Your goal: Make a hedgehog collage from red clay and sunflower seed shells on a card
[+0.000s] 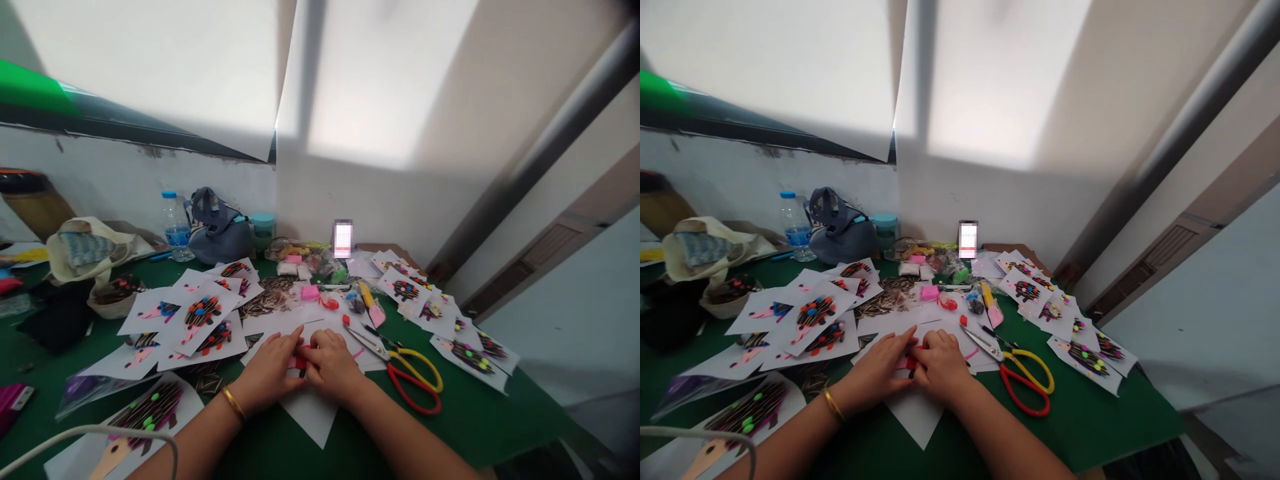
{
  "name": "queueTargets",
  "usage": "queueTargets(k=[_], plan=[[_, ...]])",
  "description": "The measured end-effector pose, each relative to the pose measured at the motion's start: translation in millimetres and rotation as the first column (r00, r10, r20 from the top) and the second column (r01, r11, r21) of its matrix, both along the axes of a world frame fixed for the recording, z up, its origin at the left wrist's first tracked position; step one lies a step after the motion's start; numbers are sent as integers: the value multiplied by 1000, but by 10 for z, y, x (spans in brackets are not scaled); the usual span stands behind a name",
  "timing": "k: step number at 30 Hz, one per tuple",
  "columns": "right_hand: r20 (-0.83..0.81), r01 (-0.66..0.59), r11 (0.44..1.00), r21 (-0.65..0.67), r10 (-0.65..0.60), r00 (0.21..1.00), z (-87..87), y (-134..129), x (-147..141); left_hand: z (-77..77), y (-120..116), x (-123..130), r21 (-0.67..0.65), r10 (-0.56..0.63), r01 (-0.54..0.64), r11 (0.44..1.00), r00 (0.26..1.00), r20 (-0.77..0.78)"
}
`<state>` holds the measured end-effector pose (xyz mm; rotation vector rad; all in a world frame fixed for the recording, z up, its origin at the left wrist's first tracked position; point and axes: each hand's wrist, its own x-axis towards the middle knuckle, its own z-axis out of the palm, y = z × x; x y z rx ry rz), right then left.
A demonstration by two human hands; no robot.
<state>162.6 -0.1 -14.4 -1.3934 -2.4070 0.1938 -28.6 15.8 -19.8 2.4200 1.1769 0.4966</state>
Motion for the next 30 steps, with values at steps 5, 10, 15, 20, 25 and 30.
queueTargets(k=[5, 10, 15, 20, 25, 30], plan=[[-38, 21, 999, 28, -20, 999, -3, 15, 33, 19, 3, -9, -19, 7, -7, 1000, 1000, -25], [-18, 19, 1000, 14, -19, 1000, -15, 32, 54, 30, 14, -11, -44, -2, 1, 999, 1000, -21], [-39, 27, 1000, 7, -27, 999, 0, 17, 30, 79, 30, -32, -105, -8, 9, 994, 1000, 6], [-27, -12, 1000, -6, 12, 1000, 19, -3, 20, 139, 68, -119, -224, -32, 46, 974, 997, 64], [-68, 22, 1000, 10, -22, 997, 13, -25, 67, 150, 90, -159, -257, -37, 55, 965, 996, 76], [-60, -14, 1000, -4, 14, 998, 21, -63, 59, 160, 86, -144, -249, -42, 55, 967, 998, 54]])
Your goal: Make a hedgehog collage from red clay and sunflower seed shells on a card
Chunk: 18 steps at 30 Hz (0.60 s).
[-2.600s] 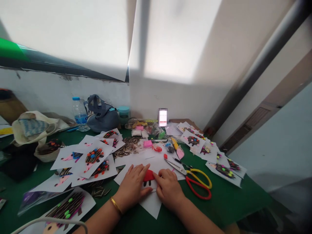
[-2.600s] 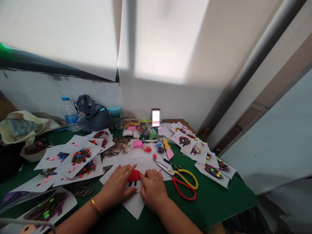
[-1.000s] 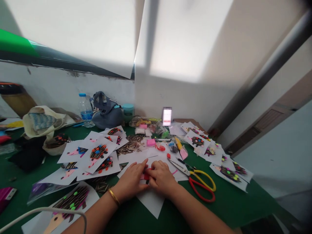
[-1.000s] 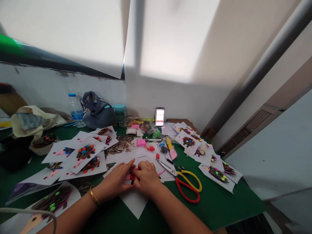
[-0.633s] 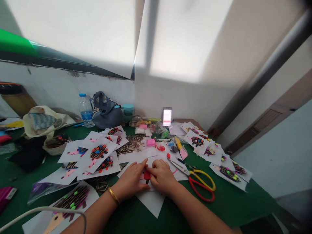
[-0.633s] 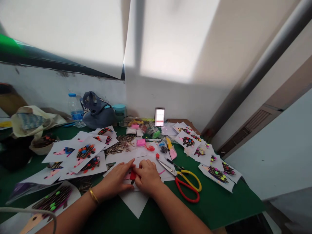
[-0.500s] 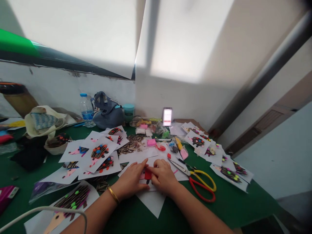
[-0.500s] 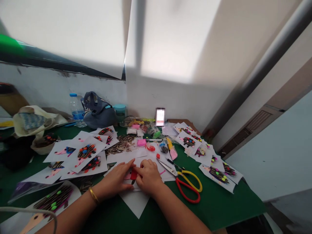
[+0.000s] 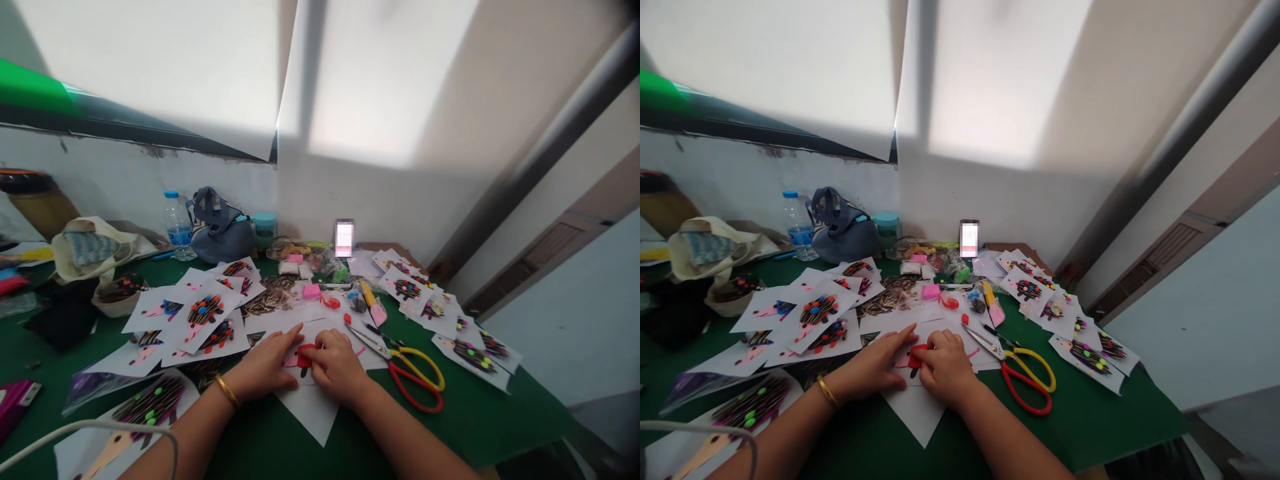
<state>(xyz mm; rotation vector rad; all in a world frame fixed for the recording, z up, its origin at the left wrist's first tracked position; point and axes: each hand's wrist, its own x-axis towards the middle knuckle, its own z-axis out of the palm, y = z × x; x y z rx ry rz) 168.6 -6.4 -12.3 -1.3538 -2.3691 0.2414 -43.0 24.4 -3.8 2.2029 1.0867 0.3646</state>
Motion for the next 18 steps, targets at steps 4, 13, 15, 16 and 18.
queueTargets(k=[4, 13, 15, 16, 18], plan=[[38, -22, 1000, -16, 23, 999, 13, 2, -26, -16, 6, -2, 16, -5, 5, 1000, 1000, -6], [48, 13, 1000, 8, -14, 999, 13, 52, -53, -11, 4, 3, 26, -6, 7, 1000, 1000, -22], [57, 6, 1000, 6, -6, 998, 12, 71, -47, -11, 4, 4, 25, -1, 2, 1000, 1000, -21], [49, 13, 1000, 11, -13, 999, 9, 83, -31, -12, 4, 3, 25, 4, -4, 1000, 1000, -21], [13, 49, 999, 23, -50, 999, -1, 105, 27, -14, 5, 1, 20, 8, -7, 1000, 1000, -20]])
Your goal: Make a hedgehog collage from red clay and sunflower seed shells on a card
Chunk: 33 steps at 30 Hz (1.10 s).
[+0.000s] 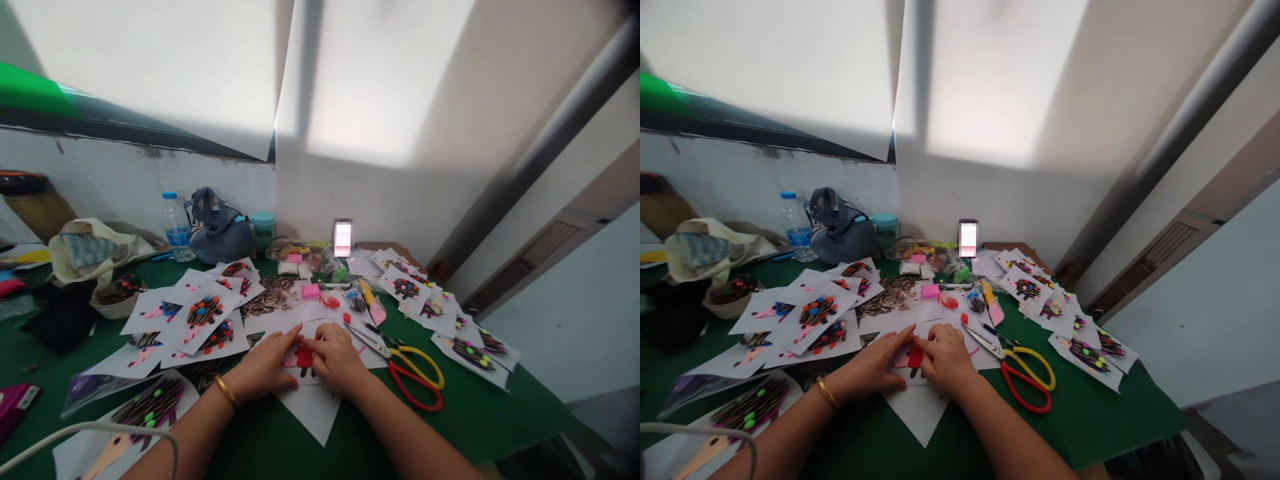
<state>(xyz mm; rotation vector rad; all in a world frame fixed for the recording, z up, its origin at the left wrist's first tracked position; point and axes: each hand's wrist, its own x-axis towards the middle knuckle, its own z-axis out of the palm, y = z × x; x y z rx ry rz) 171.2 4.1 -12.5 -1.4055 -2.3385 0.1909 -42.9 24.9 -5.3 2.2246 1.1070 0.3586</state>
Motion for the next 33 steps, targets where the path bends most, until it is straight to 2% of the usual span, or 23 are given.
queueTargets(k=[4, 9, 11, 14, 19, 23, 33], plan=[[-51, 54, 999, 5, -54, 997, -23, -2, 138, 3, 1, -3, -17, -9, 9, 1000, 1000, 7], [60, -41, 999, -18, 42, 997, -6, -97, 145, 24, -3, 4, -15, -13, 13, 1000, 1000, -7], [84, -40, 999, -16, 41, 996, 10, -127, 124, 32, -5, 6, -17, -11, 11, 1000, 1000, -10], [65, -27, 1000, 4, 26, 998, 30, -154, 112, 36, -6, 7, -19, -12, 12, 1000, 1000, 1], [90, -92, 996, -2, 92, 992, 33, -183, 109, 38, -6, 7, -17, -18, 18, 1000, 1000, 10], [90, -80, 997, 14, 79, 993, 17, -198, 84, 41, -6, 6, -13, -22, 23, 1000, 1000, 10], [65, -116, 993, 7, 116, 991, -16, -203, 29, -27, 11, -3, 20, -23, 22, 1000, 1000, 16]])
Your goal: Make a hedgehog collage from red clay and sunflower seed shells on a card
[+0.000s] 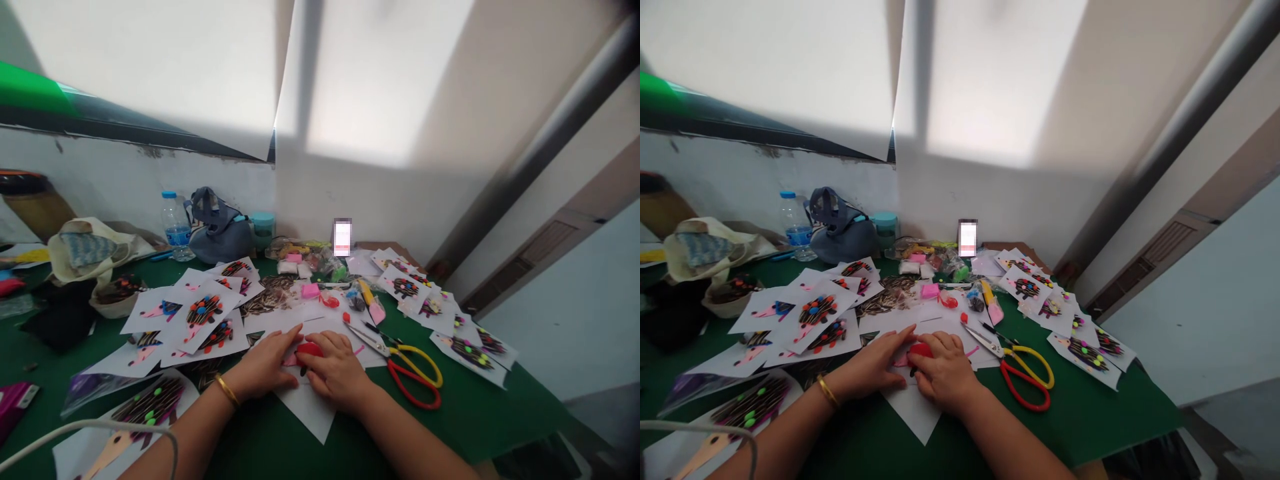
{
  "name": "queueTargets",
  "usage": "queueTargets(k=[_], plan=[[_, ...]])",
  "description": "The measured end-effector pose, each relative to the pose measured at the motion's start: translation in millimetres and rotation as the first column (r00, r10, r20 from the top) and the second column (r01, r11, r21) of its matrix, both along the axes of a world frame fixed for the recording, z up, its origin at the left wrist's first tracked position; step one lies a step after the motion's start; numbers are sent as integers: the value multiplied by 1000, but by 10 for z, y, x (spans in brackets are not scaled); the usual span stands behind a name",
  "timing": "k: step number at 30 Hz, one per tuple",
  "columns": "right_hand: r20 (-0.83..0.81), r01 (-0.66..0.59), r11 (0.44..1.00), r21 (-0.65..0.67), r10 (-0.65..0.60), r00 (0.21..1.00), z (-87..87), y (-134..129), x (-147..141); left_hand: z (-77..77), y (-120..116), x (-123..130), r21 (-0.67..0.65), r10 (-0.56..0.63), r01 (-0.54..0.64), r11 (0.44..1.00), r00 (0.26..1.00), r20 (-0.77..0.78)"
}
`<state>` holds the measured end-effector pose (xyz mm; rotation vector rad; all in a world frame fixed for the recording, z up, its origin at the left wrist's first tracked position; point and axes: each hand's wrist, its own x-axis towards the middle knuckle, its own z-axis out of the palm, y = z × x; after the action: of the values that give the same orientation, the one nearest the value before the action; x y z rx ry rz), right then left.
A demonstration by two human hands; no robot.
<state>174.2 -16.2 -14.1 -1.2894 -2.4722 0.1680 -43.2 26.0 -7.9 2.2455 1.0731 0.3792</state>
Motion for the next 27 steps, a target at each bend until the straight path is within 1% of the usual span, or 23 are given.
queueTargets(k=[3, 7, 11, 14, 21, 27], plan=[[4, -22, 1000, -9, 22, 1000, 6, -8, 3, 8, -3, -1, 0, 3, -3, 1000, 1000, -3], [-6, -17, 1000, -7, 17, 1000, 10, -10, 14, 24, -7, 2, -1, 4, -4, 1000, 1000, 3], [7, 31, 999, -18, -30, 1000, -8, 4, 31, 18, -5, 0, -9, -2, 2, 1000, 1000, 3], [49, 65, 997, -39, -63, 997, -13, 18, 53, 12, -1, -2, -22, -2, 2, 1000, 1000, -2], [192, 94, 989, -116, -71, 979, -7, 32, 145, 14, 10, -3, -50, -1, 0, 999, 1000, -13], [212, 78, 985, -155, -44, 976, 2, 43, 198, 11, 7, -9, -40, 1, -1, 999, 1000, -15]])
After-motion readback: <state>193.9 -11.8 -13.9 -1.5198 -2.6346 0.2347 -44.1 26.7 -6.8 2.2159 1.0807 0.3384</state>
